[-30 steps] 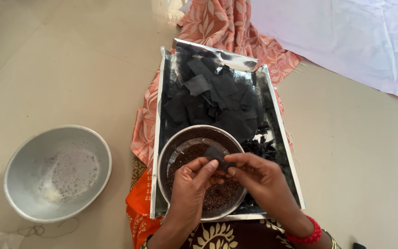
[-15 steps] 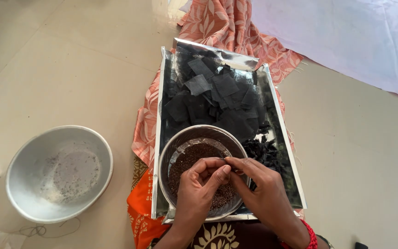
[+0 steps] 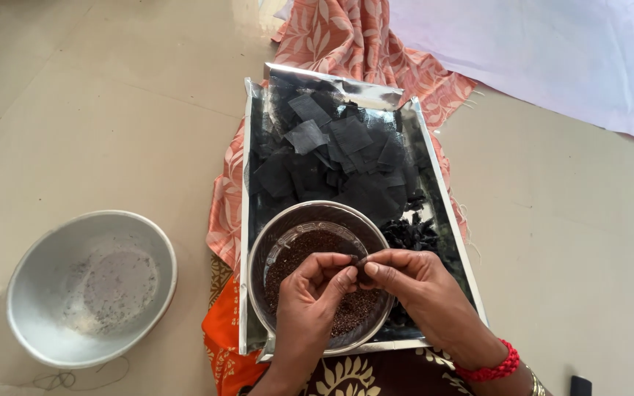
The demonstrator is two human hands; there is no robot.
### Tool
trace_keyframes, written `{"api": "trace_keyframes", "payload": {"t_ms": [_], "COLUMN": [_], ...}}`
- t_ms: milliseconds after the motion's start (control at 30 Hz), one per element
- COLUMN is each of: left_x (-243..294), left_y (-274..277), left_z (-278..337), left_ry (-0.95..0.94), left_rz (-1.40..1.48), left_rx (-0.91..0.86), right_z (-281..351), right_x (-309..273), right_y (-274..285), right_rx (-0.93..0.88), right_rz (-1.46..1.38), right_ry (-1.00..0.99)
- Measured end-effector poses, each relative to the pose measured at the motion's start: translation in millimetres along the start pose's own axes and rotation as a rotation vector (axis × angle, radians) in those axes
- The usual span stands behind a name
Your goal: Rolling small black rectangular pieces of material with seeds or grains inside.
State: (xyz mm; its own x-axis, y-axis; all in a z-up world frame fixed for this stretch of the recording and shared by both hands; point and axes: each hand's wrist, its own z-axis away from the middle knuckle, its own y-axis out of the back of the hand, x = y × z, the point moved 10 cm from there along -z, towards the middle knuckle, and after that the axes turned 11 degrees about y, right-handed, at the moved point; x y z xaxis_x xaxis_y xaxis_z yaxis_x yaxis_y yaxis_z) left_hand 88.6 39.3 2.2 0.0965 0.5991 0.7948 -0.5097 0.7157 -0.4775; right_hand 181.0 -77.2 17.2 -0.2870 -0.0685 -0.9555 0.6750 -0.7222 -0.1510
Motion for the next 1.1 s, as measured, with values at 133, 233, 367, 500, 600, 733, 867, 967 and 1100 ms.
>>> {"api": "trace_keyframes", "payload": {"t_ms": [133,233,367,500,600,733,867,967,1100], "left_x": [8,6,3,-8,-11,-9,6,8,2], "left_y": [-5,-6,1,8,10,13,24,35,42], "left_z": [5,4,1,-6,-9,-9,-9,-12,-15], "left_ry": [-0.002,0.068,0.048,0.078,0.079,0.116,0.032,0.015,0.043], "left_rz": [0.006,-0.033,-0.086,0.099,0.149,0.179,0.096,0.121,0.158], "left_rx": [-0.034,-0.022,0.025,-0.015,-0.024,-0.005,0.056,0.105,0.140], "right_z": [2,2,2,0,-2,-5,-9,-6,1], "right_x": [-11,-23,-20,-16,-9,-17,-37,-34,-5], "right_y": [-8,-14,-11,0,2,1,-20,-52,-93], "right_rx": [-0.076,-0.100,-0.055,-0.005,0.000,-0.004,-0.097,-0.337,-0.690], "right_rz": [0.052,0.210,0.261,0.236,0.169,0.372,0.804,1.102,1.313], "right_ry": [0.076,0.178,0.147,0.115,0.117,0.156,0.287,0.500,0.502]}}
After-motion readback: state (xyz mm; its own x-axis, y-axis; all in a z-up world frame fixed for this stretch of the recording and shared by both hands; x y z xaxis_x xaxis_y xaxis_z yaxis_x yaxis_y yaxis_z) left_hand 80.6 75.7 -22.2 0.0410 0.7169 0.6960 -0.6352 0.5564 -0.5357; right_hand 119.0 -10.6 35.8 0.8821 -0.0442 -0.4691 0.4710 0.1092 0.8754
